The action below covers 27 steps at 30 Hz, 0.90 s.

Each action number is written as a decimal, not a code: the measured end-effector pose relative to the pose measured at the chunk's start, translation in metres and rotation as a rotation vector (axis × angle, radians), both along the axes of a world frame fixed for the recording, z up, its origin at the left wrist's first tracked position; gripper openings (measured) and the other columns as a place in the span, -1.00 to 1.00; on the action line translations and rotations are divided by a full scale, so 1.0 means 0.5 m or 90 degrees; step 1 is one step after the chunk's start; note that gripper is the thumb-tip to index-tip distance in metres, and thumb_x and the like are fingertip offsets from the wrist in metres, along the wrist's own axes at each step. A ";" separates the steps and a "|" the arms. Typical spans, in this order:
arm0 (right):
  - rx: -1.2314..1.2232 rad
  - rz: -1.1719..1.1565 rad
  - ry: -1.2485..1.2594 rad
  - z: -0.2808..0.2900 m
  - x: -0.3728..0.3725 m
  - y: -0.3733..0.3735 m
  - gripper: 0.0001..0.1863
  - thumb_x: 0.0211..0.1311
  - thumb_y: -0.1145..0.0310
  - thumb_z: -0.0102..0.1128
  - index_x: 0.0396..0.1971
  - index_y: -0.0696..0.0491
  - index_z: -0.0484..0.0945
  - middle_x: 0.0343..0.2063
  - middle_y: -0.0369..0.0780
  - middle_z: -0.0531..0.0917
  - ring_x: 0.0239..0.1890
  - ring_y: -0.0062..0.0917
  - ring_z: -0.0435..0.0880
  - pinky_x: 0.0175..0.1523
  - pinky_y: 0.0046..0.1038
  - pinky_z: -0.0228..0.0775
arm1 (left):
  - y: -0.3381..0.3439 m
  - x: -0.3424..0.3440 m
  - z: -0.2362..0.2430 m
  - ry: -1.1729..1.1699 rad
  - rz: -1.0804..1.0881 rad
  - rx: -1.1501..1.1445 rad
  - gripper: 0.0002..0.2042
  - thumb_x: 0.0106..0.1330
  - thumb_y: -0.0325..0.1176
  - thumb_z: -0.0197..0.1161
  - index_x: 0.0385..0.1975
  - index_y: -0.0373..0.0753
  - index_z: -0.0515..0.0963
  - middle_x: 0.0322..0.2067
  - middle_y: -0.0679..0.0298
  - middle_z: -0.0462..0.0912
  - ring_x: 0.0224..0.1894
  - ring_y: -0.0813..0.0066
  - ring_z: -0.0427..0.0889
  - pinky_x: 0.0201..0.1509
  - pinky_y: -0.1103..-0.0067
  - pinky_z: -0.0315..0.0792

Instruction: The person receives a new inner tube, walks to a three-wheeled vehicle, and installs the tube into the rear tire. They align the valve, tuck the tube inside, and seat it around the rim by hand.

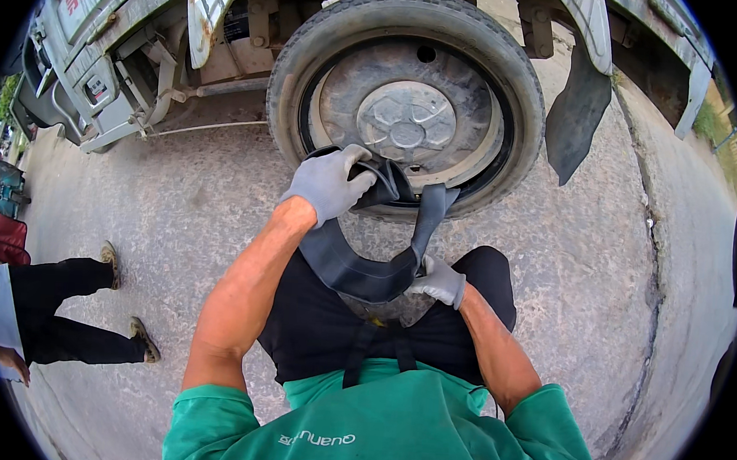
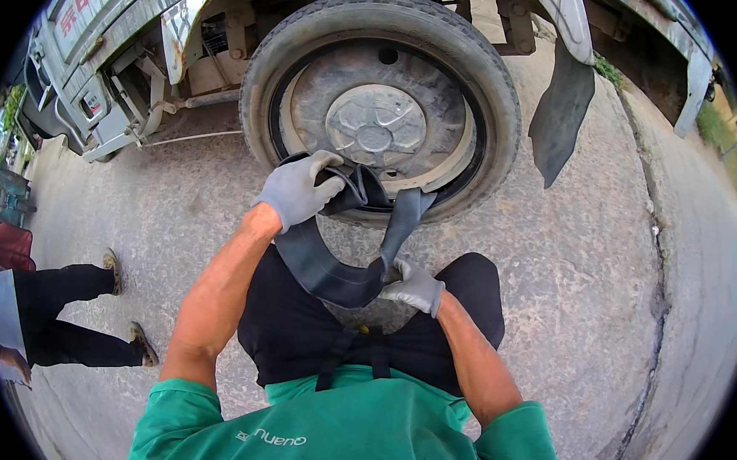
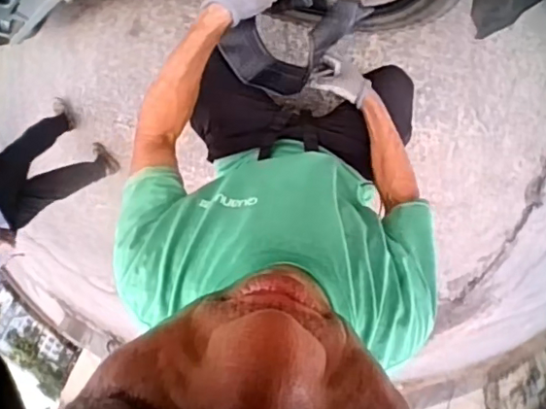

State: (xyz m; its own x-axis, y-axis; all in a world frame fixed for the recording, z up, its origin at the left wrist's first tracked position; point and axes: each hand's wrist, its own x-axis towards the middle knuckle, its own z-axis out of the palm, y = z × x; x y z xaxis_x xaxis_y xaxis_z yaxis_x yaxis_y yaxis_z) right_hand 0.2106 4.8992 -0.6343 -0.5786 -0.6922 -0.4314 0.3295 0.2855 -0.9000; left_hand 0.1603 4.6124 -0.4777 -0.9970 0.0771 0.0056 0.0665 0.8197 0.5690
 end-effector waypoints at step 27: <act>-0.554 -0.567 -0.028 0.238 -0.278 -0.039 -0.84 0.38 0.45 0.35 -0.13 -0.07 0.57 -0.23 -0.30 0.73 -0.21 -0.55 0.73 -0.08 -0.45 0.64 | -0.116 0.073 0.039 0.249 0.055 0.729 -0.57 0.58 -0.25 0.09 0.28 -0.42 0.40 -0.11 -0.04 0.74 -0.04 0.25 0.75 0.14 0.35 0.59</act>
State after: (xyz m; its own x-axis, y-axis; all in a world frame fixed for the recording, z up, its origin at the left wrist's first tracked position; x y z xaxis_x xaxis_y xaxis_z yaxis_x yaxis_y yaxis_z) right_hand 0.0715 4.8797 -0.5154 -0.9895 -0.1324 -0.0578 0.1373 -0.7372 -0.6616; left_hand 0.1970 4.5545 -0.4582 -0.9146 -0.2362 0.3282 0.3654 -0.1353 0.9210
